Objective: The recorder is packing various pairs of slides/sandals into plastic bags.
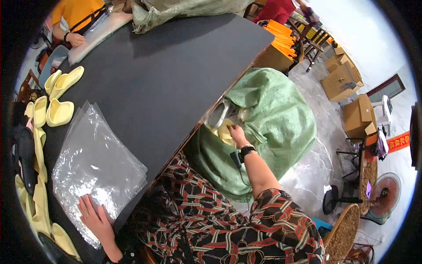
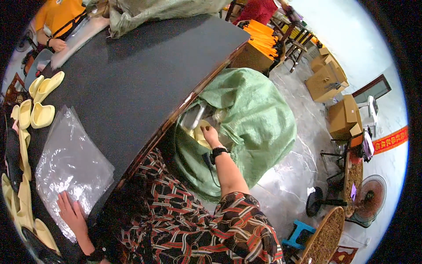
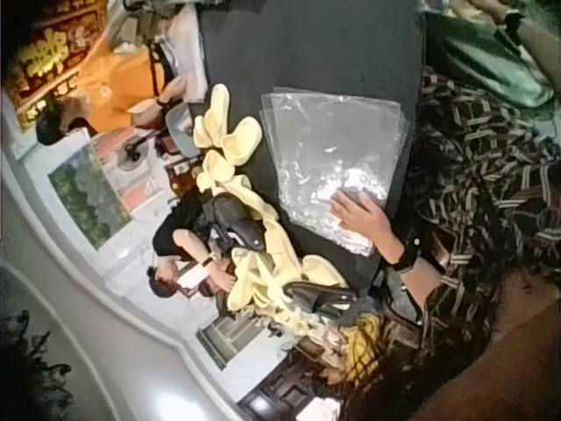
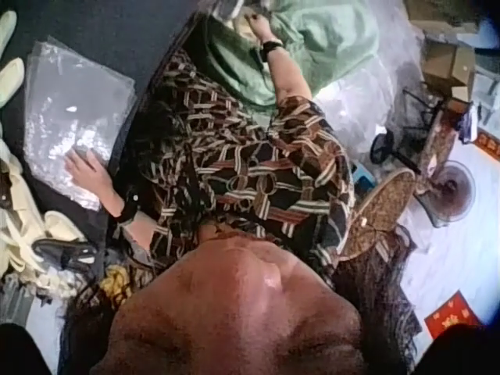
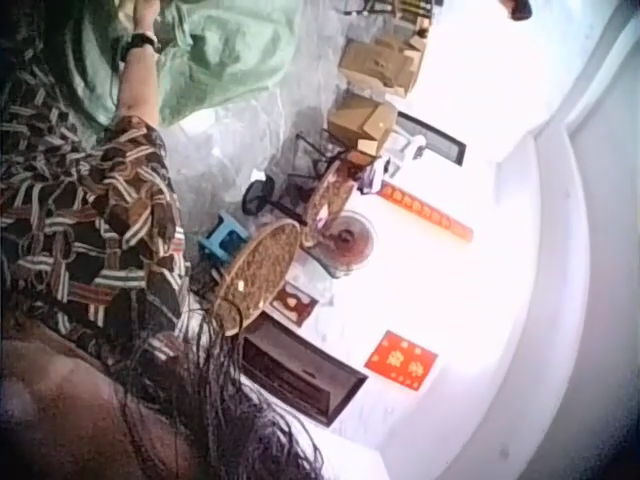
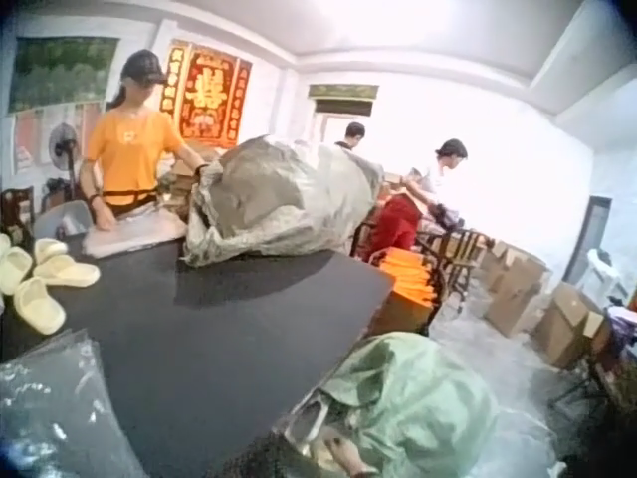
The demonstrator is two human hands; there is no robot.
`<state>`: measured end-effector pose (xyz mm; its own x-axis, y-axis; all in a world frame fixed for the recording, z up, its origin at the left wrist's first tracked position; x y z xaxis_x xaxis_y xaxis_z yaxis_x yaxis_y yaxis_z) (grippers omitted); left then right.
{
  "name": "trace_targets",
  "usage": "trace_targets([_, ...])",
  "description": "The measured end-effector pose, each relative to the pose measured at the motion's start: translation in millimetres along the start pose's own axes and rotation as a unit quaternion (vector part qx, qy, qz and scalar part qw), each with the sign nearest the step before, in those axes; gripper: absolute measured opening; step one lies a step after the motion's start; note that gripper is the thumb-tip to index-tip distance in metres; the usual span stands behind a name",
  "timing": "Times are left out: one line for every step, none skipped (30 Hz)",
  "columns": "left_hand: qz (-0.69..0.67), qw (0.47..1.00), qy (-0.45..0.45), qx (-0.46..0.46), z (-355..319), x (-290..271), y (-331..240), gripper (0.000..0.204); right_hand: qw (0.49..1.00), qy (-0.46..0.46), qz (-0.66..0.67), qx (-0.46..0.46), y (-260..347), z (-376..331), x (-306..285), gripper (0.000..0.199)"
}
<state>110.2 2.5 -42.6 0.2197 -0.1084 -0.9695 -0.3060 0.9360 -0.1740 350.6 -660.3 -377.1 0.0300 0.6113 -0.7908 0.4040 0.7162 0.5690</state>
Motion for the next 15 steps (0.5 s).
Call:
trace_targets([-0.011,1.0,0.003,0.004,1,2,1,0.057,0.991,-0.011,0.102,0.083,-7,11,8,0.058])
trace_targets([-0.024,1.0,0.008,0.01,1,4,1,0.057,0.991,-0.013,0.107,0.082,-6,20,10,0.058])
trace_targets([-0.022,1.0,0.018,-0.005,-1,3,5,0.058,0.969,0.048,0.186,0.155,-1,21,32,0.066])
trace_targets([-0.012,1.0,0.011,-0.007,-4,-2,7,0.058,0.933,0.109,0.261,0.225,9,18,53,0.077])
trace_targets([-0.011,1.0,0.019,-0.016,-6,-4,11,0.058,0.928,0.113,0.259,0.244,23,15,63,0.092])
trace_targets([-0.032,0.999,0.034,-0.012,-2,5,4,0.058,0.933,0.116,0.239,0.241,9,24,54,0.098])
trace_targets([-0.003,0.999,0.031,-0.034,-10,-8,15,0.059,0.956,0.111,0.153,0.225,50,14,69,0.101])
trace_targets([0.025,0.998,0.015,-0.053,-21,-28,24,0.059,0.972,0.102,0.069,0.198,100,-3,79,0.105])
trace_targets([-0.001,0.999,0.028,-0.029,-9,-11,4,0.058,0.962,0.02,0.097,0.253,47,13,68,0.111])
trace_targets([0.025,0.998,0.022,-0.047,-16,-23,13,0.057,0.972,0.081,0.134,0.177,118,-21,49,0.1])
trace_targets([0.056,0.997,0.011,-0.056,-25,-37,23,0.056,0.97,0.109,0.145,0.162,112,1,117,0.1])
trace_targets([0.036,0.999,0.017,-0.037,-16,-24,16,0.056,0.959,0.098,0.188,0.187,67,21,123,0.079])
trace_targets([-0.001,1.0,0.025,-0.004,-6,-5,9,0.056,0.947,0.083,0.227,0.212,13,40,125,0.058])
trace_targets([-0.044,0.998,0.028,0.025,0,12,3,0.056,0.935,0.064,0.265,0.228,-35,58,115,0.037])
trace_targets([-0.083,0.995,0.026,0.041,5,22,-9,0.056,0.924,0.037,0.301,0.232,-77,78,81,0.019])
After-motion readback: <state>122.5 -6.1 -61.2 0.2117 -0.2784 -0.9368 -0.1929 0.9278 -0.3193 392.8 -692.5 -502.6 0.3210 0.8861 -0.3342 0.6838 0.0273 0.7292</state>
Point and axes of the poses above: each hand's wrist, its own z-axis towards the middle knuckle, its own x-axis out of the palm, y = z × x, the point moved 8 cm from there along z, towards the middle knuckle, and after that the axes turned 12 degrees about -z, right-handed, at the moved point
